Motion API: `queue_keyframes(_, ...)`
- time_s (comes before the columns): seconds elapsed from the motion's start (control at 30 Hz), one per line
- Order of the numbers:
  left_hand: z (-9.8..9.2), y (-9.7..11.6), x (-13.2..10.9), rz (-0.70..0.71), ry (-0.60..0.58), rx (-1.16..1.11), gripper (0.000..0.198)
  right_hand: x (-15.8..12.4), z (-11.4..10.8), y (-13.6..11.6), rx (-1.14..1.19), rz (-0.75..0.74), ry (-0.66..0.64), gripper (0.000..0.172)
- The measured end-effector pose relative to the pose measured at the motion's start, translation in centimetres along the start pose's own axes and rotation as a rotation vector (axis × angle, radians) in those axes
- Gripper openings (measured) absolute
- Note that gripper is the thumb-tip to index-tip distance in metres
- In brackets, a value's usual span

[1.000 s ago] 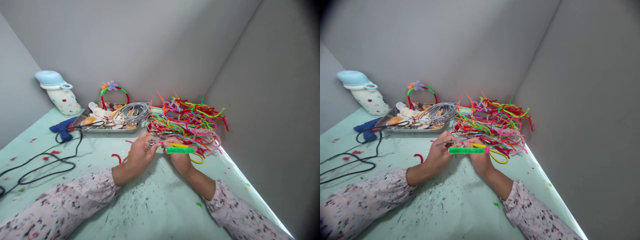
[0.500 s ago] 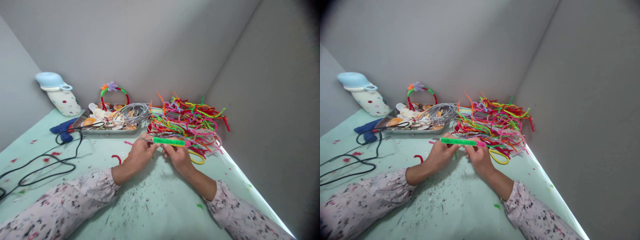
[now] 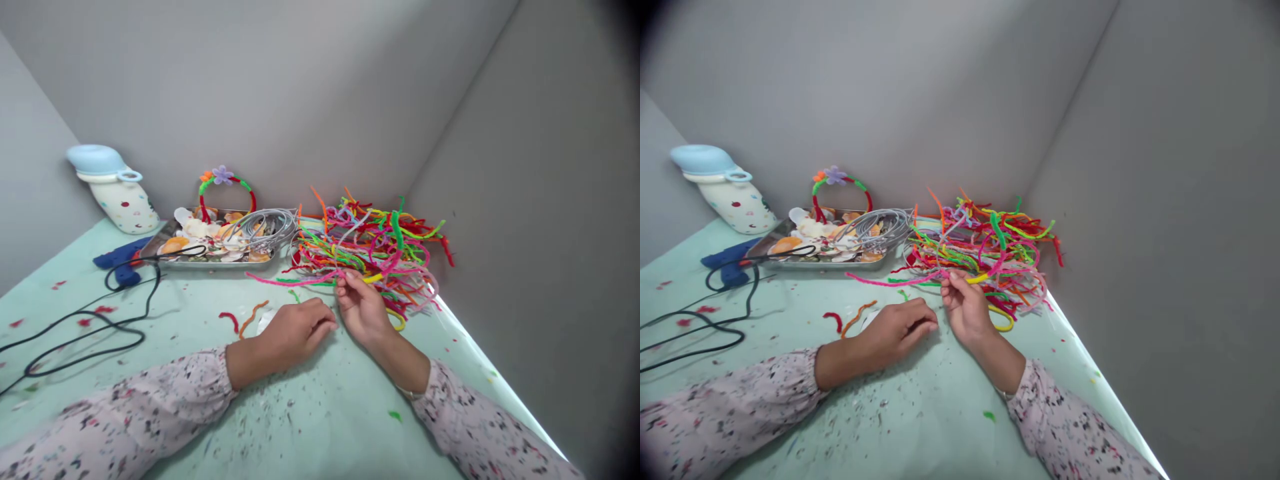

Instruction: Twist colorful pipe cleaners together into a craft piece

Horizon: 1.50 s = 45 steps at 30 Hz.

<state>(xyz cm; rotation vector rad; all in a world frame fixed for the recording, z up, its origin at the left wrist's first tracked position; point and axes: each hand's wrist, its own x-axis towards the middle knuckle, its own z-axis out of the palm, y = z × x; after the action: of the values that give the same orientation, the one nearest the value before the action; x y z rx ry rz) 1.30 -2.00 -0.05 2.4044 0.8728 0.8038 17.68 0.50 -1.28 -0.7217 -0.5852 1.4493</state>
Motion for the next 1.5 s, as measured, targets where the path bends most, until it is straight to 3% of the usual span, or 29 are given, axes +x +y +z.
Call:
queue_keyframes(0.1, 0.1, -0.6, 0.3, -0.07, 0.01, 0.045, 0.012, -0.4, 0.2, -0.1, 0.024, 0.042, -0.072, 0.016)
queue_keyframes(0.3, -0.5, -1.4, 0.6, -0.06, 0.315, 0.057, 0.013, -0.8, 0.3, 0.2, -0.057, 0.072, -0.163, 0.013)
queue_keyframes(0.43, -0.9, -1.1, 0.4, -0.078, 0.452, 0.018, 0.009, -1.0, 0.2, 0.3, -0.088, 0.062, -0.188, 0.012)
queue_keyframes(0.53, -1.0, -1.2, 0.3, -0.042, 0.509, 0.047, 0.019, -1.2, 0.4, 0.3, -0.115, 0.076, -0.203, 0.013)
queue_keyframes(0.63, -0.9, -1.8, 0.4, 0.044, 0.51, 0.115, 0.024, -1.3, 0.4, 0.3, -0.139, 0.075, -0.215, 0.013)
queue_keyframes(0.9, -0.9, -2.6, 0.6, 0.19, 0.465, 0.21, 0.014, -1.1, 0.2, 0.2, -0.199, 0.061, -0.18, 0.012)
queue_keyframes(1.5, -1.3, -1.5, 0.4, 0.038, 0.283, 0.097, 0.012, -1.3, 0.1, 0.2, -0.261, 0.065, -0.197, 0.008)
